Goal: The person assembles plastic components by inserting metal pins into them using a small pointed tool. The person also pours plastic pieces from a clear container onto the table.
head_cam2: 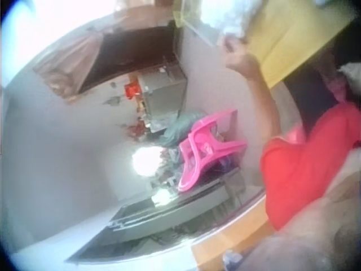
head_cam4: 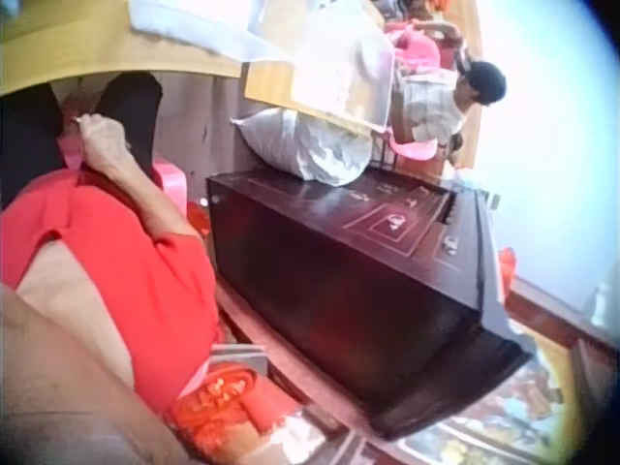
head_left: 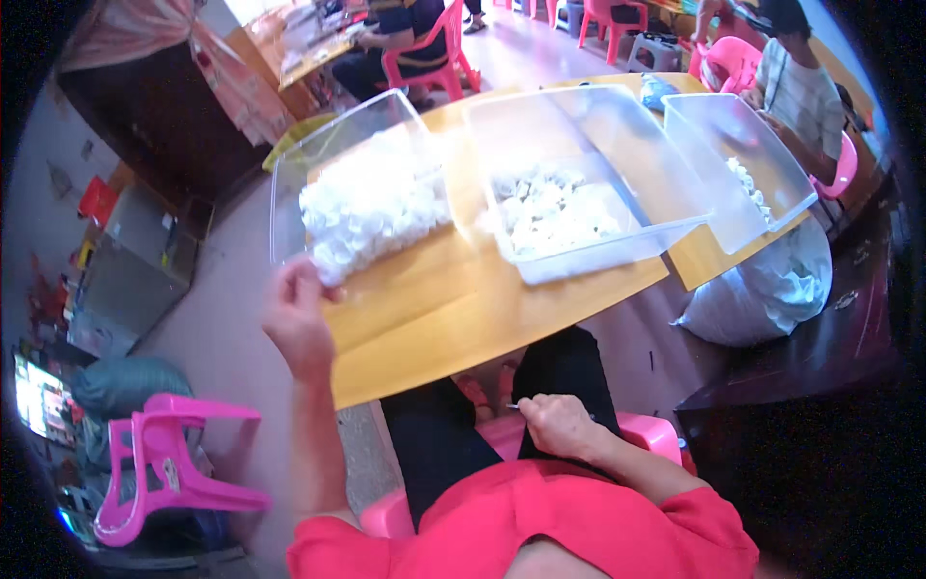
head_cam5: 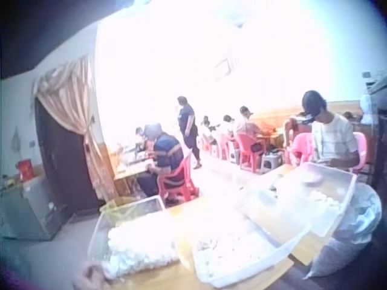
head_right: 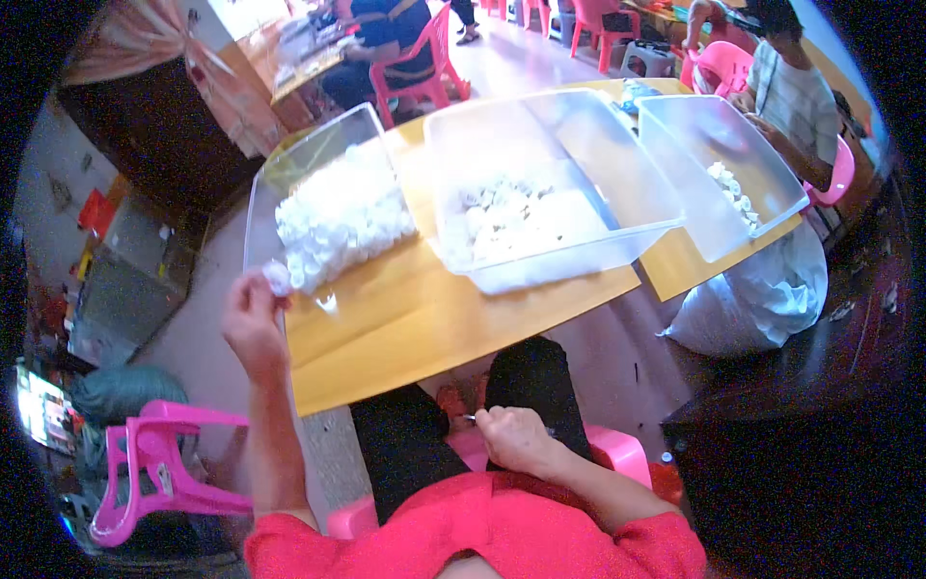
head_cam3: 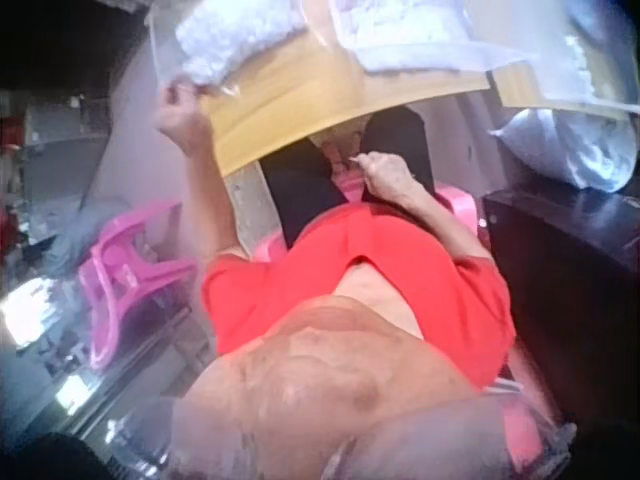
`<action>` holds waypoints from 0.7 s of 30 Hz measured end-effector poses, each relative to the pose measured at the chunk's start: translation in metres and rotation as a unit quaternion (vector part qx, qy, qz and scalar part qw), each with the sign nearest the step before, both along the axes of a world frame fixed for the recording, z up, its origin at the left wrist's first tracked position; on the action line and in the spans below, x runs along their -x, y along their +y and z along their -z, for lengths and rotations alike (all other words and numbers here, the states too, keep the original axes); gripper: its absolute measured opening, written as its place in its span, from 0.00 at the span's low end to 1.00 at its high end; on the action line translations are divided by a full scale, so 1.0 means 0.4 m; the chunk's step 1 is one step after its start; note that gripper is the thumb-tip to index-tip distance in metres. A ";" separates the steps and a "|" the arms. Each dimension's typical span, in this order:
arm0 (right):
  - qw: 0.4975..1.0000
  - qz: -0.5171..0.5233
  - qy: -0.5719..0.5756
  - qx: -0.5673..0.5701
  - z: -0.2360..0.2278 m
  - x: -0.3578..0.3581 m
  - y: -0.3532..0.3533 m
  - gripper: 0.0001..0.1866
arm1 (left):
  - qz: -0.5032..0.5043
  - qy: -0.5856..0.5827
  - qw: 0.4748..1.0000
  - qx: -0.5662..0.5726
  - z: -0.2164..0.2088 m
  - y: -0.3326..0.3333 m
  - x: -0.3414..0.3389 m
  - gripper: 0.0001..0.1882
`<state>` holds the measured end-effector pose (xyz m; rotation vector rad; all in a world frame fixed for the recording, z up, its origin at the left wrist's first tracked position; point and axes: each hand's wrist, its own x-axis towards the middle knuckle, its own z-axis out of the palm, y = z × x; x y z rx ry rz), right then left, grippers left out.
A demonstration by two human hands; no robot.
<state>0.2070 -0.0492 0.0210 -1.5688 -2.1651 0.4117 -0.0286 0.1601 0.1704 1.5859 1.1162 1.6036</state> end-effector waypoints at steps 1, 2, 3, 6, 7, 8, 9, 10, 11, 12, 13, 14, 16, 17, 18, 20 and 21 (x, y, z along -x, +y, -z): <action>1.000 -0.004 0.003 0.015 -0.008 0.003 -0.002 0.05 | -0.024 0.010 0.999 -0.036 -0.053 0.060 0.008 0.09; 0.999 -0.008 0.004 0.031 -0.018 0.005 -0.007 0.06 | -0.031 0.013 0.998 -0.045 -0.099 0.122 0.018 0.10; 0.999 0.000 -0.006 0.040 -0.015 0.000 -0.012 0.06 | -0.030 0.014 0.998 -0.050 -0.115 0.192 0.016 0.11; 0.999 0.013 -0.029 0.025 -0.006 -0.010 -0.022 0.05 | 0.031 0.033 0.995 0.092 -0.112 0.332 0.012 0.19; 0.999 0.009 -0.028 0.014 -0.007 -0.007 -0.023 0.05 | -0.030 0.141 0.989 0.030 -0.065 0.369 0.051 0.20; 0.999 -0.002 -0.032 0.011 -0.011 -0.007 -0.020 0.05 | -0.086 0.242 0.966 -0.030 -0.018 0.389 0.073 0.21; 0.999 0.004 -0.035 0.013 -0.007 -0.019 -0.018 0.05 | -0.107 0.270 0.952 -0.095 0.006 0.348 -0.001 0.22; 0.999 0.008 -0.042 0.028 -0.009 -0.026 -0.018 0.06 | -0.096 0.263 0.953 -0.115 0.020 0.283 -0.052 0.22; 0.998 0.004 -0.043 0.046 -0.024 -0.029 -0.017 0.06 | -0.091 0.255 0.954 -0.133 0.039 0.212 -0.082 0.21; 0.997 -0.006 -0.044 0.063 -0.034 -0.028 -0.015 0.06 | -0.073 0.234 0.960 -0.132 0.069 0.142 -0.092 0.21; 0.996 -0.005 -0.051 0.069 -0.027 -0.029 -0.014 0.06 | -0.078 0.232 0.954 -0.174 0.117 0.077 -0.108 0.20; 0.997 -0.002 -0.051 0.066 -0.026 -0.029 -0.012 0.06 | -0.115 0.289 0.913 -0.263 0.134 -0.007 -0.116 0.19; 0.997 -0.007 -0.047 0.056 -0.025 -0.027 -0.016 0.07 | -0.064 0.291 0.914 -0.275 0.151 -0.163 -0.124 0.18; 0.997 -0.008 -0.048 0.054 -0.027 -0.027 -0.018 0.07 | -0.026 0.283 0.927 -0.244 0.185 -0.220 -0.109 0.17; 0.999 0.001 -0.042 0.028 -0.024 -0.028 -0.019 0.06 | 0.013 0.274 0.938 -0.212 0.219 -0.269 -0.090 0.16; 0.999 0.019 -0.032 -0.013 -0.017 -0.027 -0.019 0.05 | 0.059 0.268 0.953 -0.132 0.283 -0.338 -0.047 0.12; 0.999 0.021 -0.034 -0.011 -0.018 -0.026 -0.017 0.05 | 0.063 0.267 0.954 -0.123 0.314 -0.355 -0.025 0.10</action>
